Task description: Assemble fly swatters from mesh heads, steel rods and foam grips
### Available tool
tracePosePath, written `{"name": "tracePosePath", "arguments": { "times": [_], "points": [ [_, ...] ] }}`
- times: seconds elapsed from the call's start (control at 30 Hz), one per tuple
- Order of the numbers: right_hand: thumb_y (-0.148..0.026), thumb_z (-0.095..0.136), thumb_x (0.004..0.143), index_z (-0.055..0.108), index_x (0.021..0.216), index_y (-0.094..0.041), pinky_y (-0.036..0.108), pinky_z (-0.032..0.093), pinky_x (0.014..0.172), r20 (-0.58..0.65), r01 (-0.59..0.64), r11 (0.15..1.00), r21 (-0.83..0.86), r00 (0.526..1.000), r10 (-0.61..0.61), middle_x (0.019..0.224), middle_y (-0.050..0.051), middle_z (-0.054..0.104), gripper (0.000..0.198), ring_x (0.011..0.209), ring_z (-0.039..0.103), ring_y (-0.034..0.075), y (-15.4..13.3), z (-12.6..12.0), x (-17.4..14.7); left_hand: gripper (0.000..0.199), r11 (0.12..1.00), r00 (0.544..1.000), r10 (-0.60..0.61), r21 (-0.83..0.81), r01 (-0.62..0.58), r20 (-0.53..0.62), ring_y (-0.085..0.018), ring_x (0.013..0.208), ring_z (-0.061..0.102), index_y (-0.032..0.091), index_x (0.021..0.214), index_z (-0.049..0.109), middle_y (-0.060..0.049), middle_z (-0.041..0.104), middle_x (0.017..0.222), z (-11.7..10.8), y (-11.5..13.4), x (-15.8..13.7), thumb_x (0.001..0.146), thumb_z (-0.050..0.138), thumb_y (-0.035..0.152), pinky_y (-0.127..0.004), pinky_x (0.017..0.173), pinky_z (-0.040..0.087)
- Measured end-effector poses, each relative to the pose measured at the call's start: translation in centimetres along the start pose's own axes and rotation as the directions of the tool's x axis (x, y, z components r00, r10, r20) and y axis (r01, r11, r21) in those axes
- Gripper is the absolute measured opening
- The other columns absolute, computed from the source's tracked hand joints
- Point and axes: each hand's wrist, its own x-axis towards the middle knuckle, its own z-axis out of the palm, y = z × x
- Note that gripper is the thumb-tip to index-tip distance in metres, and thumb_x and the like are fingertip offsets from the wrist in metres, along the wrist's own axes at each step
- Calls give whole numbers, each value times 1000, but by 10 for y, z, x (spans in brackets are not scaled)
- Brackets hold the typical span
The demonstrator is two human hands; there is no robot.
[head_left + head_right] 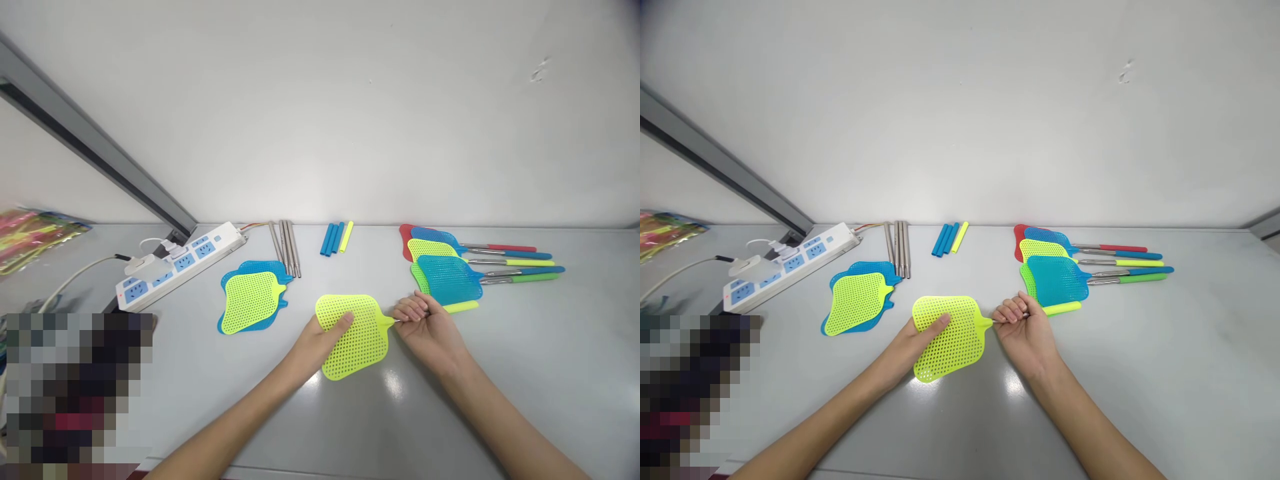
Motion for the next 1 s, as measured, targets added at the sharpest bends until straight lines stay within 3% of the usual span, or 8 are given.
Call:
{"name": "tracePosePath", "arguments": {
  "times": [0.57, 1.0],
  "points": [
    [-12, 43, 74, 18, 56, -20, 22, 31, 40, -44, -13, 999, 45, 999, 15, 48, -7, 23, 32, 41, 29, 7, -1, 1, 0, 40, 1000, 1000, -1, -31, 2, 7, -22, 90, 56, 14, 108, 51, -11, 59, 102, 0, 0, 1, 76, 48, 39, -35, 79, 42],
    [-13, 45, 75, 19, 56, -19, 21, 33, 42, 9, -16, 1000, 9, 1000, 16, 49, -7, 23, 32, 42, 30, 7, 0, 0, 0, 39, 995, 998, -57, -80, 55, -28, -22, 88, 57, 14, 105, 52, -11, 60, 100, -2, 4, -1, 75, 51, 38, -35, 80, 42]
  ]
}}
